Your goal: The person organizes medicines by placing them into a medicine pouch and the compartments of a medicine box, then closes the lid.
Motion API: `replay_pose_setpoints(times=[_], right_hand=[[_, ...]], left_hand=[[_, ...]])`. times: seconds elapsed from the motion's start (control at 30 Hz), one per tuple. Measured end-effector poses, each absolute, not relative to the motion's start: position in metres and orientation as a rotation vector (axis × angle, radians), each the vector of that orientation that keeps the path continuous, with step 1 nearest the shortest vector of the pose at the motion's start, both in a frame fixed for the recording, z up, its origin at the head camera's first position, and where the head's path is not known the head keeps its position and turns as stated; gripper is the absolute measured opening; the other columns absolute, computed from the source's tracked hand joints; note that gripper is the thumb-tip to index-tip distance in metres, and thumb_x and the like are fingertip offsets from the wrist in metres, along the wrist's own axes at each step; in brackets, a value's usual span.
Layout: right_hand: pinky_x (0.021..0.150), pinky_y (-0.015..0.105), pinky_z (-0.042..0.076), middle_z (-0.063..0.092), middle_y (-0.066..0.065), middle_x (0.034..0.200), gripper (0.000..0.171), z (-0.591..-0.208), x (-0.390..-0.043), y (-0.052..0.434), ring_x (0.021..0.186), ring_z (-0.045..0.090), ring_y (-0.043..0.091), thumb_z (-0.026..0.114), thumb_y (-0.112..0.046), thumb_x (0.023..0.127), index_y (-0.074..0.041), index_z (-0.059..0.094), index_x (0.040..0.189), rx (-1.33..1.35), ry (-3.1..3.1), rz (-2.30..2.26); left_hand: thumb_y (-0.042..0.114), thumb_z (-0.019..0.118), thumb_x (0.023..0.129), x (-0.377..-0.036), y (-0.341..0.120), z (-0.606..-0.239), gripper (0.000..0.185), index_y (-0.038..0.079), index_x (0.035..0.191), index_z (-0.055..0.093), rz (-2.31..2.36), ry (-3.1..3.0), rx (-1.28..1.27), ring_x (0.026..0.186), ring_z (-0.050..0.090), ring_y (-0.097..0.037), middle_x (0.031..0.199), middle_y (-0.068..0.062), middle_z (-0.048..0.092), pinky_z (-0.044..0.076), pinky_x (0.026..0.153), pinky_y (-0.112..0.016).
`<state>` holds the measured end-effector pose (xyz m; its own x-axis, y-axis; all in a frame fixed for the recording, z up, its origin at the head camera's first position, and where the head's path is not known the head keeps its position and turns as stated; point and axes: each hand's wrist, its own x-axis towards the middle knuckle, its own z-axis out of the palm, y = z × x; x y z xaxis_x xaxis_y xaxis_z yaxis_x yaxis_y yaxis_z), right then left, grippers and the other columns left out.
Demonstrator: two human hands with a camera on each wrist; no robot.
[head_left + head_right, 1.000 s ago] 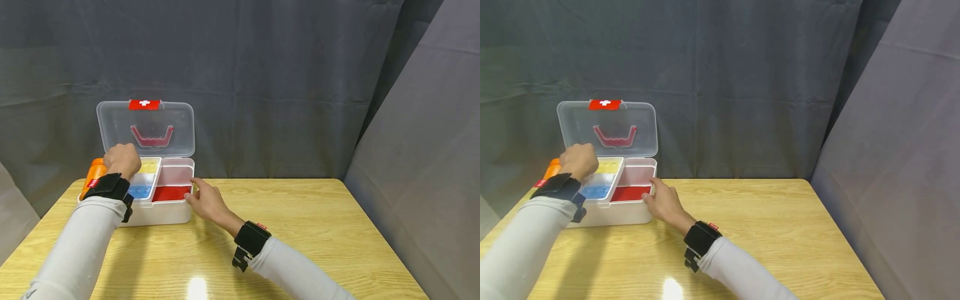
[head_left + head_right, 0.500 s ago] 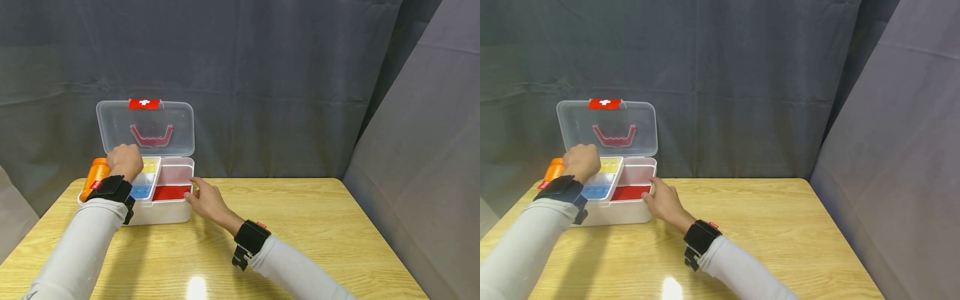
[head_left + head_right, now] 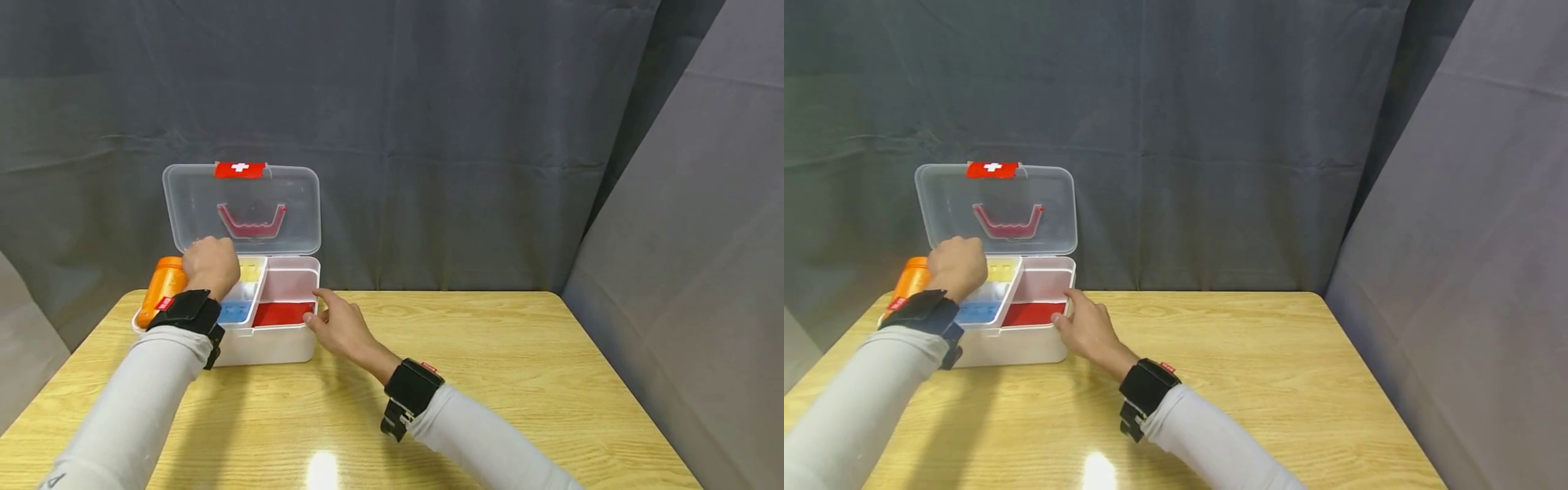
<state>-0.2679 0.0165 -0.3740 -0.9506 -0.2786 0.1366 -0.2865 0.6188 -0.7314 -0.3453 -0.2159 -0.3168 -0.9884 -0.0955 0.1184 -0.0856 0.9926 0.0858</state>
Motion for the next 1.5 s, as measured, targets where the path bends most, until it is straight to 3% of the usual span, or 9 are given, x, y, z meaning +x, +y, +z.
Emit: replay_pose_setpoints(times=[0.27, 0.73, 1.23, 1.4, 1.5], right_hand=[[0.067, 0.022, 0.052, 0.075, 0.009, 0.105, 0.053, -0.376, -0.266, 0.015, 0.085, 0.070, 0.013, 0.064, -0.021, 0.099, -0.008, 0.049, 0.148, 0.507, -2.820, 1.273], [0.074, 0.025, 0.052, 0.076, 0.009, 0.100, 0.051, -0.376, -0.265, 0.012, 0.084, 0.070, 0.015, 0.064, -0.020, 0.099, -0.006, 0.050, 0.146, 0.539, -2.797, 1.220], [0.066, 0.023, 0.050, 0.074, 0.008, 0.095, 0.051, -0.374, -0.264, 0.010, 0.075, 0.065, 0.011, 0.065, -0.019, 0.099, -0.005, 0.050, 0.146, 0.542, -2.800, 1.231], [0.069, 0.024, 0.051, 0.075, 0.009, 0.099, 0.051, -0.376, -0.264, 0.014, 0.079, 0.067, 0.012, 0.064, -0.020, 0.099, -0.006, 0.050, 0.146, 0.526, -2.803, 1.226], [0.072, 0.024, 0.052, 0.075, 0.009, 0.100, 0.051, -0.377, -0.266, 0.014, 0.081, 0.069, 0.013, 0.064, -0.020, 0.099, -0.006, 0.050, 0.146, 0.533, -2.795, 1.209]], left_hand=[[0.009, 0.070, 0.084, -0.342, -0.217, -0.321, 0.035, -0.017, 0.106, 0.063, -0.082, -3.019, 0.114, 0.079, 0.063, -0.046, 0.094, -0.033, 0.064, 0.059, 0.078, -0.058], [0.006, 0.063, 0.086, -0.342, -0.229, -0.316, 0.034, -0.015, 0.113, 0.061, -0.192, -3.064, 0.099, 0.088, 0.060, -0.049, 0.103, -0.037, 0.063, 0.055, 0.082, -0.062], [0.006, 0.062, 0.087, -0.330, -0.227, -0.296, 0.034, -0.017, 0.111, 0.062, -0.236, -3.130, 0.052, 0.087, 0.058, -0.046, 0.100, -0.034, 0.063, 0.055, 0.084, -0.060], [0.004, 0.058, 0.086, -0.327, -0.232, -0.272, 0.026, -0.014, 0.103, 0.063, -0.363, -3.092, 0.018, 0.077, 0.061, -0.040, 0.096, -0.031, 0.062, 0.056, 0.063, -0.045], [0.006, 0.055, 0.086, -0.324, -0.249, -0.260, 0.018, -0.010, 0.091, 0.062, -0.429, -3.034, 0.080, 0.067, 0.058, -0.035, 0.084, -0.025, 0.058, 0.048, 0.051, -0.036]])
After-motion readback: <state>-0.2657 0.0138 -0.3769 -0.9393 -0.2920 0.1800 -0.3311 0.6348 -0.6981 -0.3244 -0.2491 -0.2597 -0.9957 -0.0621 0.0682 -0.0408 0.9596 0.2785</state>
